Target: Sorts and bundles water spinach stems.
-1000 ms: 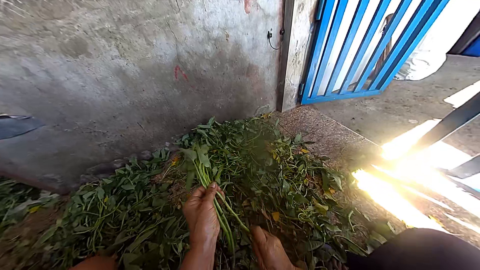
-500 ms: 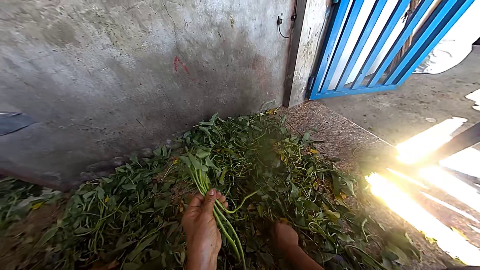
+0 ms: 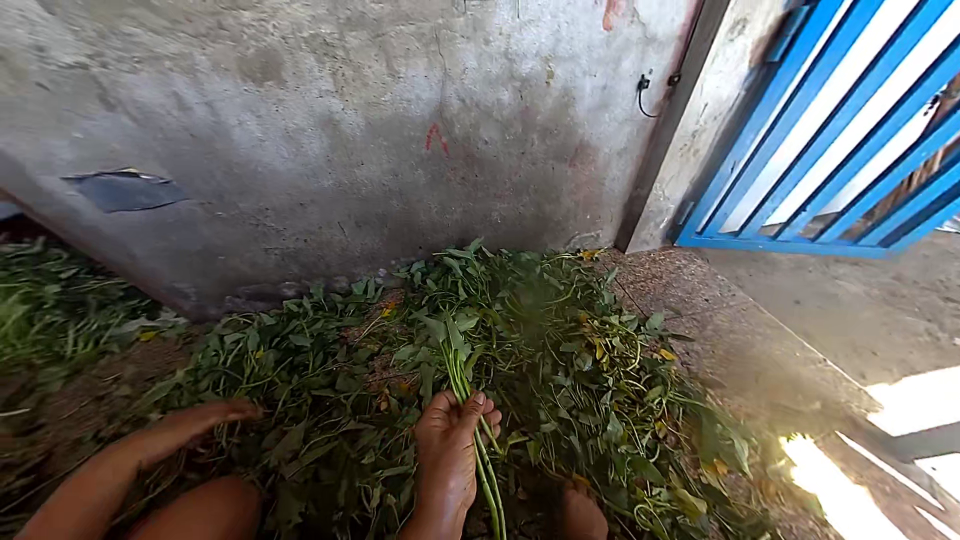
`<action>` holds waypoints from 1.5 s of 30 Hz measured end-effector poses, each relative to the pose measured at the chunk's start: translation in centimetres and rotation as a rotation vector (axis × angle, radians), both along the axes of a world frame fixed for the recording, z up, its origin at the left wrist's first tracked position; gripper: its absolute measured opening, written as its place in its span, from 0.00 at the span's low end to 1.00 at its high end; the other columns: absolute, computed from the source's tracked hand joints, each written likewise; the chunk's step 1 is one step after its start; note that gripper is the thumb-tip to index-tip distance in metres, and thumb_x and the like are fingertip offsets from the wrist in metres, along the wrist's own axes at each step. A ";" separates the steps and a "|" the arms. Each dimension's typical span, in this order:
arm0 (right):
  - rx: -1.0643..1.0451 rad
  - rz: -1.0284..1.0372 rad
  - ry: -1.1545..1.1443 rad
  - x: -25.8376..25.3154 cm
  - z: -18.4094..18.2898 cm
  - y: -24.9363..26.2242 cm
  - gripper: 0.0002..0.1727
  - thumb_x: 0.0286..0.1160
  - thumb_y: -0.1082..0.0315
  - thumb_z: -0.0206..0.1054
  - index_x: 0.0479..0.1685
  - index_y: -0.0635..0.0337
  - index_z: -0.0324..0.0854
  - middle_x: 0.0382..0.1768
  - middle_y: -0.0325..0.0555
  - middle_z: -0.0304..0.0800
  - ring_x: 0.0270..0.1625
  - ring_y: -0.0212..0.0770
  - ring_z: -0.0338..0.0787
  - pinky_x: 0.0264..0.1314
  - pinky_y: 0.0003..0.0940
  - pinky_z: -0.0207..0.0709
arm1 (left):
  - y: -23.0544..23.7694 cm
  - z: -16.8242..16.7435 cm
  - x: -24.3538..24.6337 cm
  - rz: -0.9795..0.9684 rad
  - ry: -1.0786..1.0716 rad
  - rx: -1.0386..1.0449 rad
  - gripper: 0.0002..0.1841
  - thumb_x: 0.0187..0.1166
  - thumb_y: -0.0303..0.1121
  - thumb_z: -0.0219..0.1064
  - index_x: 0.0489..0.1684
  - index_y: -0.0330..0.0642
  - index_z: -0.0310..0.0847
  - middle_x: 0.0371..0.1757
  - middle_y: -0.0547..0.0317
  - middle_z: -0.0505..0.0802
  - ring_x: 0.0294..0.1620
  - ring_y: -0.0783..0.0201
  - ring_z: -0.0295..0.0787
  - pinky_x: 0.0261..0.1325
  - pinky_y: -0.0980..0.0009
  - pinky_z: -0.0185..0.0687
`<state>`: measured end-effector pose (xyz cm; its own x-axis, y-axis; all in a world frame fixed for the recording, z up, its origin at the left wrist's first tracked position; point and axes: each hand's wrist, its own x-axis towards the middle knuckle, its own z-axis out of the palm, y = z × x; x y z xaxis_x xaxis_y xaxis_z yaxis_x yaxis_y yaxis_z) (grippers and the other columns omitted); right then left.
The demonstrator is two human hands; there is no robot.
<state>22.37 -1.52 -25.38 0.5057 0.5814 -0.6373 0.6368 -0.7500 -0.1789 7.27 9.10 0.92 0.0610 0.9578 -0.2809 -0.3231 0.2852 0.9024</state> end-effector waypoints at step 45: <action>1.231 -0.232 0.687 -4.7 19.0 -3.8 0.12 0.86 0.76 0.55 0.58 0.76 0.77 0.37 0.47 0.89 0.38 0.32 0.89 0.46 0.29 0.85 | -2.4 -1.9 2.3 -0.416 0.032 -0.059 0.05 0.76 0.17 0.69 0.44 0.25 0.82 0.38 0.40 0.95 0.36 0.50 0.96 0.44 0.59 0.95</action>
